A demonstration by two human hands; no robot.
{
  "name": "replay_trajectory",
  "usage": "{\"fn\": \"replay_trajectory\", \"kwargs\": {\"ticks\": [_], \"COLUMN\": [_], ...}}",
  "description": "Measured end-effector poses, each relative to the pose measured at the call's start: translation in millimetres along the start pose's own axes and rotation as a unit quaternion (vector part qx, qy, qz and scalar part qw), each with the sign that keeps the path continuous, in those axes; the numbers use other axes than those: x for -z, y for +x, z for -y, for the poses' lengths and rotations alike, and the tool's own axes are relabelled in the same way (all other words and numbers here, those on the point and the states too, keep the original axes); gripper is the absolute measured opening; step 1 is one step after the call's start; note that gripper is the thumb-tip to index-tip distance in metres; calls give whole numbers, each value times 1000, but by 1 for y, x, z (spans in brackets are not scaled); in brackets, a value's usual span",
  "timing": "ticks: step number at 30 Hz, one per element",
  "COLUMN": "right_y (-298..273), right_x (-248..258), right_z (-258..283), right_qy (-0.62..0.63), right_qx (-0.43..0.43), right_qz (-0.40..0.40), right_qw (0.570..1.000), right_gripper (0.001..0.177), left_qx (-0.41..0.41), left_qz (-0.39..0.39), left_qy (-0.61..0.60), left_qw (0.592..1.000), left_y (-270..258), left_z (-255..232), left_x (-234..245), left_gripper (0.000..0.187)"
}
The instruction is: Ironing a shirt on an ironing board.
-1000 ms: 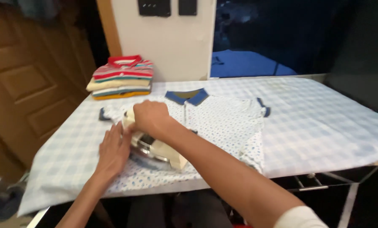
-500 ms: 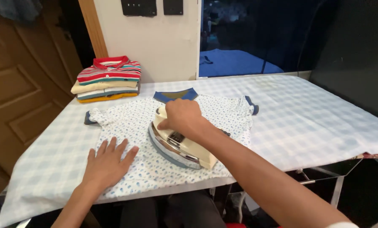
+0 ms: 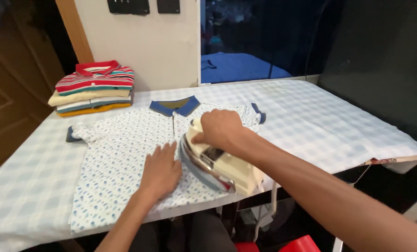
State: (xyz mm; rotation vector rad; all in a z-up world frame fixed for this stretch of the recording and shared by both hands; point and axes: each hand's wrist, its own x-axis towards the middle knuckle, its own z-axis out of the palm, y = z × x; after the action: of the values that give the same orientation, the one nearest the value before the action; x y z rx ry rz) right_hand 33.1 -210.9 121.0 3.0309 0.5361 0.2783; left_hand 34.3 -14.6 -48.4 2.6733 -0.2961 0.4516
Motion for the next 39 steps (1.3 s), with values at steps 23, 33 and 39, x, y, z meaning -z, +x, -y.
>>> {"fn": "replay_trajectory", "kwargs": {"ticks": [23, 33, 39], "right_y": [42, -2, 76], "right_x": [-32, -5, -25], "right_z": [-144, -117, -115], "right_qy": [-44, -21, -28], "right_qx": [-165, -96, -94], "right_qz": [-54, 3, -29], "right_qw": [984, 995, 995], "right_gripper": [57, 65, 65], "left_qx": [-54, -27, -31], "left_qz": [161, 148, 148], "left_qy": [64, 84, 74], "left_qw": [983, 985, 986], "left_y": [28, 52, 67], "left_z": [-119, -63, -22], "left_x": [-5, -5, -1], "left_gripper": [77, 82, 83]}}
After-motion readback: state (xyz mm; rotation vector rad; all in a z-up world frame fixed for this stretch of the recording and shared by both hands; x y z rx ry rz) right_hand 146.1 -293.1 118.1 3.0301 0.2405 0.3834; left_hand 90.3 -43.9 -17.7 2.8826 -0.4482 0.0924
